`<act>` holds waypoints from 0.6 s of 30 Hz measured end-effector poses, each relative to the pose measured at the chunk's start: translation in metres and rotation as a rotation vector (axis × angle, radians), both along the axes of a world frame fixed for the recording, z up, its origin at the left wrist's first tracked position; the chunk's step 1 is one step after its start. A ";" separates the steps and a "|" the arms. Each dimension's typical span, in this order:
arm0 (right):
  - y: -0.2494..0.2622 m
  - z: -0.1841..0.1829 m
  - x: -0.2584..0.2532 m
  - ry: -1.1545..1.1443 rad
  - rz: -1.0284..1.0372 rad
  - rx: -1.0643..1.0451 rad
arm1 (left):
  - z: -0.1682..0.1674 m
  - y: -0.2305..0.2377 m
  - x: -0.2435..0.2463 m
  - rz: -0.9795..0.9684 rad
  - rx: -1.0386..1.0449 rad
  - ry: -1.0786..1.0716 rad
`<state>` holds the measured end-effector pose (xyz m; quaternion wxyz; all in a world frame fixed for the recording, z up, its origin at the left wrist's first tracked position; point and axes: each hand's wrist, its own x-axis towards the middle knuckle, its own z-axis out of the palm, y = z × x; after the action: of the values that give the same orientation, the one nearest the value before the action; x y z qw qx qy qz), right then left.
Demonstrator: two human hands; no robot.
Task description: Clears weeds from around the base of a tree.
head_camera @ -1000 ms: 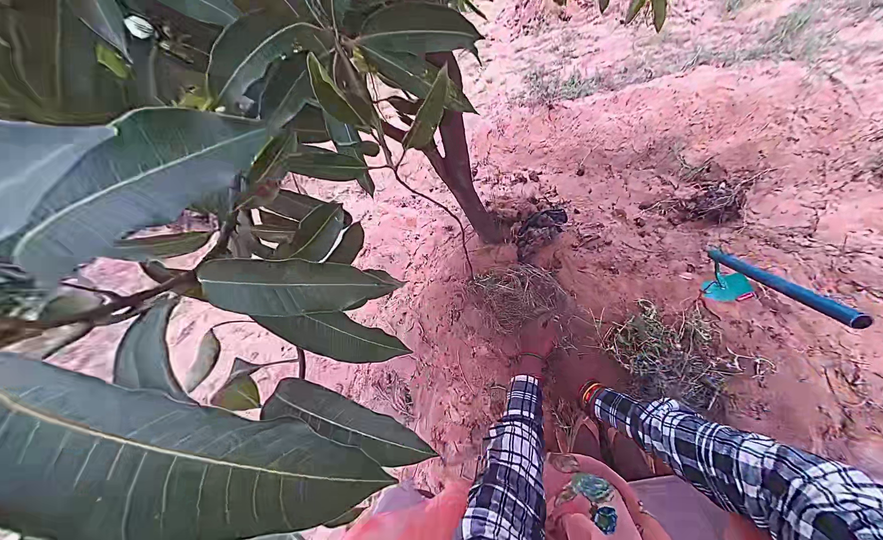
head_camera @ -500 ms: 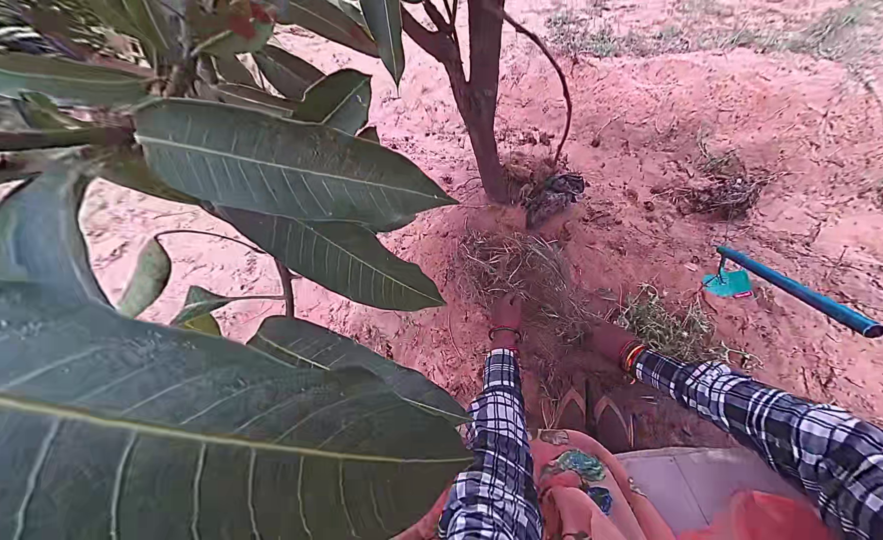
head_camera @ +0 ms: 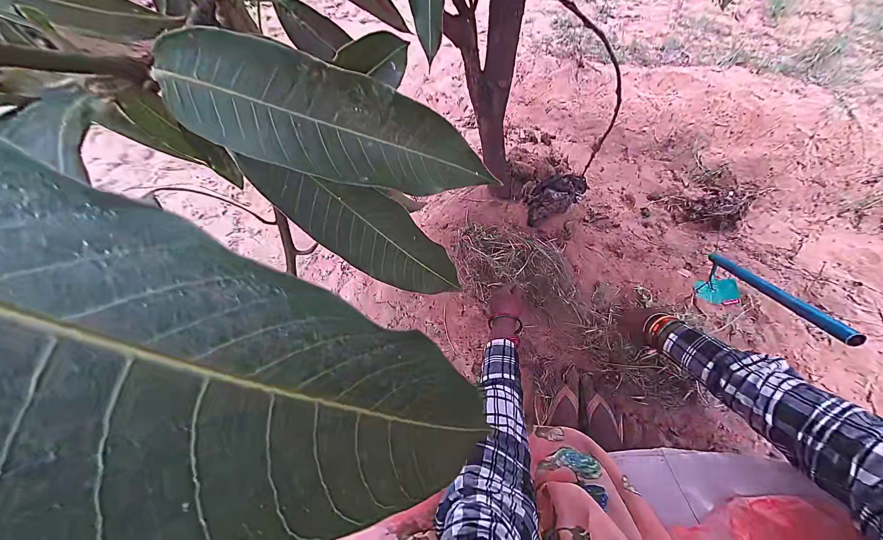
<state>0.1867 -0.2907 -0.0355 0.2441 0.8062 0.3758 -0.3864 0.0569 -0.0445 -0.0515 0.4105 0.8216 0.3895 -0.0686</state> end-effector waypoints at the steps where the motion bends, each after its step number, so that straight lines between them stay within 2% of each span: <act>1: 0.014 0.016 -0.008 -0.050 -0.066 0.133 | -0.003 0.000 0.001 0.008 0.010 0.012; 3: 0.039 0.027 -0.014 -0.118 -0.172 0.407 | -0.006 -0.003 0.004 0.025 0.003 -0.013; 6: 0.077 0.016 -0.022 -0.146 -0.353 0.727 | -0.008 -0.007 0.007 0.006 -0.020 -0.126; 9: 0.110 -0.016 -0.027 -0.107 -0.611 0.808 | -0.009 -0.011 0.007 0.015 -0.106 -0.251; 11: 0.116 -0.026 -0.028 -0.037 -0.702 0.767 | -0.008 -0.014 0.009 0.031 -0.169 -0.317; 14: 0.109 -0.023 -0.035 0.029 -0.570 0.662 | -0.016 -0.012 0.009 0.030 -0.181 -0.316; 18: 0.067 -0.021 -0.045 -0.081 -0.263 0.457 | -0.036 -0.010 0.003 0.037 -0.201 -0.256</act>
<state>0.1421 -0.2235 -0.0568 0.0181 0.8972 0.3351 -0.2871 0.0595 -0.0547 -0.0879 0.5383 0.7710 0.3401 0.0056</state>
